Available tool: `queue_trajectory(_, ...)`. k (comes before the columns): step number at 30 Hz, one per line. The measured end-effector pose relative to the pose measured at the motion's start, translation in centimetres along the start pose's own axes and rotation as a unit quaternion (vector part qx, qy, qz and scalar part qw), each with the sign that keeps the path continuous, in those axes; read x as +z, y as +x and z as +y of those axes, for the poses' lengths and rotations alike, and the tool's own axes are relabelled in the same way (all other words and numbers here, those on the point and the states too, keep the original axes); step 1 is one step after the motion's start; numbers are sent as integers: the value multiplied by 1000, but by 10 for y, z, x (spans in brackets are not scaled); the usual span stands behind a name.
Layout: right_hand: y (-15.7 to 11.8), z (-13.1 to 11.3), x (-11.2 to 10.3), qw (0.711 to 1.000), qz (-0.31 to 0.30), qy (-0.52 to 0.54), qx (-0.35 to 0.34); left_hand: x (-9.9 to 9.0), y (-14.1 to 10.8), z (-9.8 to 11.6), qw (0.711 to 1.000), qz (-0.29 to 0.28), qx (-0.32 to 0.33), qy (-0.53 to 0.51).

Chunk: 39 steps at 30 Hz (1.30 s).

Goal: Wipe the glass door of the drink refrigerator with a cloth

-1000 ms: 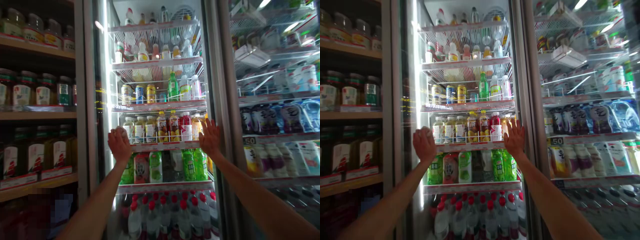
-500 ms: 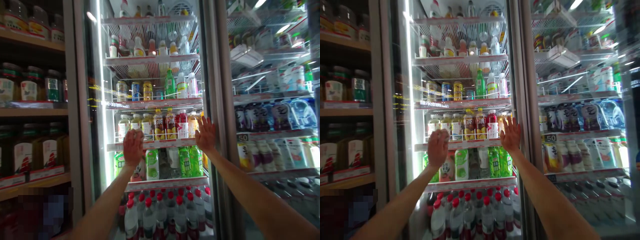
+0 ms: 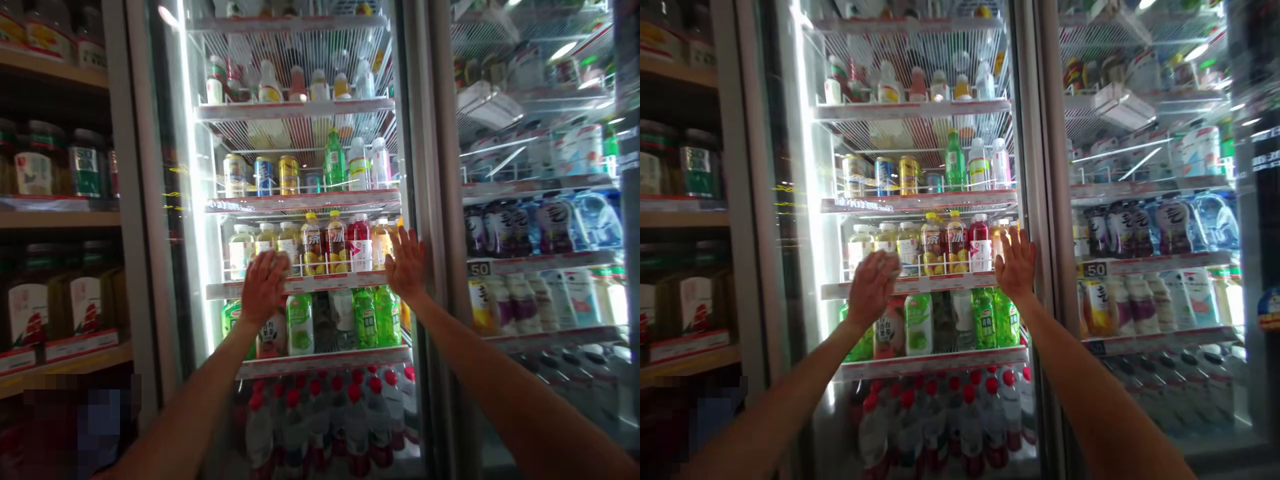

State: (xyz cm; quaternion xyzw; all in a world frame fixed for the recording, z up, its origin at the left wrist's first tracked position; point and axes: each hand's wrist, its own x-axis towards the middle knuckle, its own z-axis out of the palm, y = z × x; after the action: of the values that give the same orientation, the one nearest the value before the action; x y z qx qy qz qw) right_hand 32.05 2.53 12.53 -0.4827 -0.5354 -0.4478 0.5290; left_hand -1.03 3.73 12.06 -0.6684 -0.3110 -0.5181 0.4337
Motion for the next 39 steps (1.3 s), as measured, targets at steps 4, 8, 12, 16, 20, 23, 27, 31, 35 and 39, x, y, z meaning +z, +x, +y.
queue_trajectory(4,0,-2,-1,1000,-2,-1,8,-14,5,-39,955,142,-258,31)
queue_trajectory(8,0,-1,0,1000,-6,6,7,0,6,-5,972,114,-207,16)
queue_trajectory(12,-1,0,1,1000,-2,6,1,19,9,48,1000,5,23,-11)
queue_trajectory(16,0,1,1,1000,2,0,-2,15,15,37,992,-55,115,-23)
queue_trajectory(20,0,1,2,1000,-4,5,-3,-4,22,-22,983,112,-142,39)
queue_trajectory(23,-1,0,3,1000,6,7,-2,-5,27,-31,953,179,-235,67)
queue_trajectory(27,-1,0,3,1000,15,2,-6,19,25,32,993,88,-80,26)
queue_trajectory(31,-2,2,1,1000,4,-7,-8,35,16,84,986,-35,162,-16)
queue_trajectory(35,-1,2,2,1000,-8,-7,-8,23,20,49,999,14,39,5)
queue_trajectory(39,-2,0,3,1000,4,-5,-1,11,32,17,983,117,-143,20)
